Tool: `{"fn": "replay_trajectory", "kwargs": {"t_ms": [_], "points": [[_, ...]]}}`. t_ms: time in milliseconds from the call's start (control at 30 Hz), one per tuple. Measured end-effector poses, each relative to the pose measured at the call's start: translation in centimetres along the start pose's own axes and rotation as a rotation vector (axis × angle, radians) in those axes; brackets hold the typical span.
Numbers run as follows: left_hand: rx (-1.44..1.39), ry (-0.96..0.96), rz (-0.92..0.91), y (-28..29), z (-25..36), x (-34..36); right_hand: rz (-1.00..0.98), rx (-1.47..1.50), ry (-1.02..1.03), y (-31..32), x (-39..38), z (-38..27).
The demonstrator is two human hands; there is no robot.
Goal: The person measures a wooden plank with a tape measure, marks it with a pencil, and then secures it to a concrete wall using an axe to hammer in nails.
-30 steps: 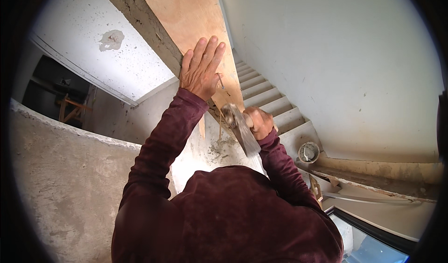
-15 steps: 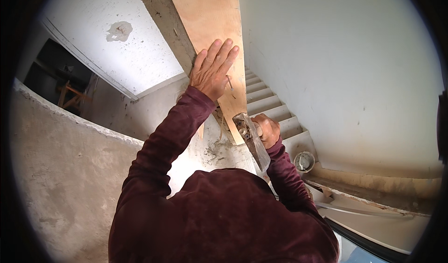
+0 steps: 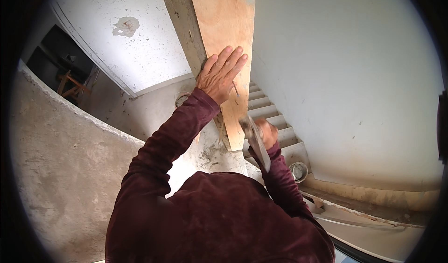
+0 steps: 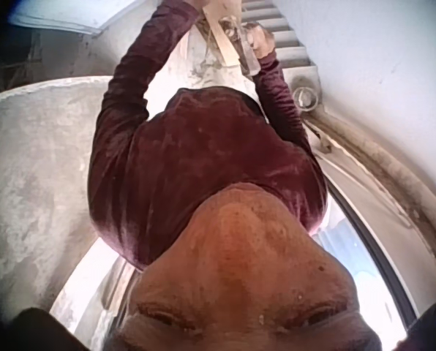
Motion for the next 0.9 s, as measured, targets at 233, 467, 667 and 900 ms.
{"fn": "replay_trajectory", "kwargs": {"t_ms": [233,467,667,900], "points": [[0.028,0.021,-0.019,0.2,-0.9,-0.5,-0.038,0.008,-0.089,-0.2,0.4,0.4],[0.041,0.000,0.000,0.5,-0.3,0.0,-0.073,-0.053,-0.160,-1.0,0.8,1.8],[0.021,0.021,-0.023,0.3,-0.4,-0.1,0.025,-0.007,-0.108,0.7,0.7,0.3],[0.099,-0.002,-0.011,0.2,-0.5,-0.2,-0.161,-0.047,-0.261,-1.9,0.5,3.2]]}}
Point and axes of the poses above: each hand's wrist, its own x-axis towards the middle knuckle, its own y-axis out of the back of the hand, z = x × y, the point moved 10 cm from there along x, towards the middle knuckle, and after that the axes turned 6 degrees about y, right-handed, at the moved point
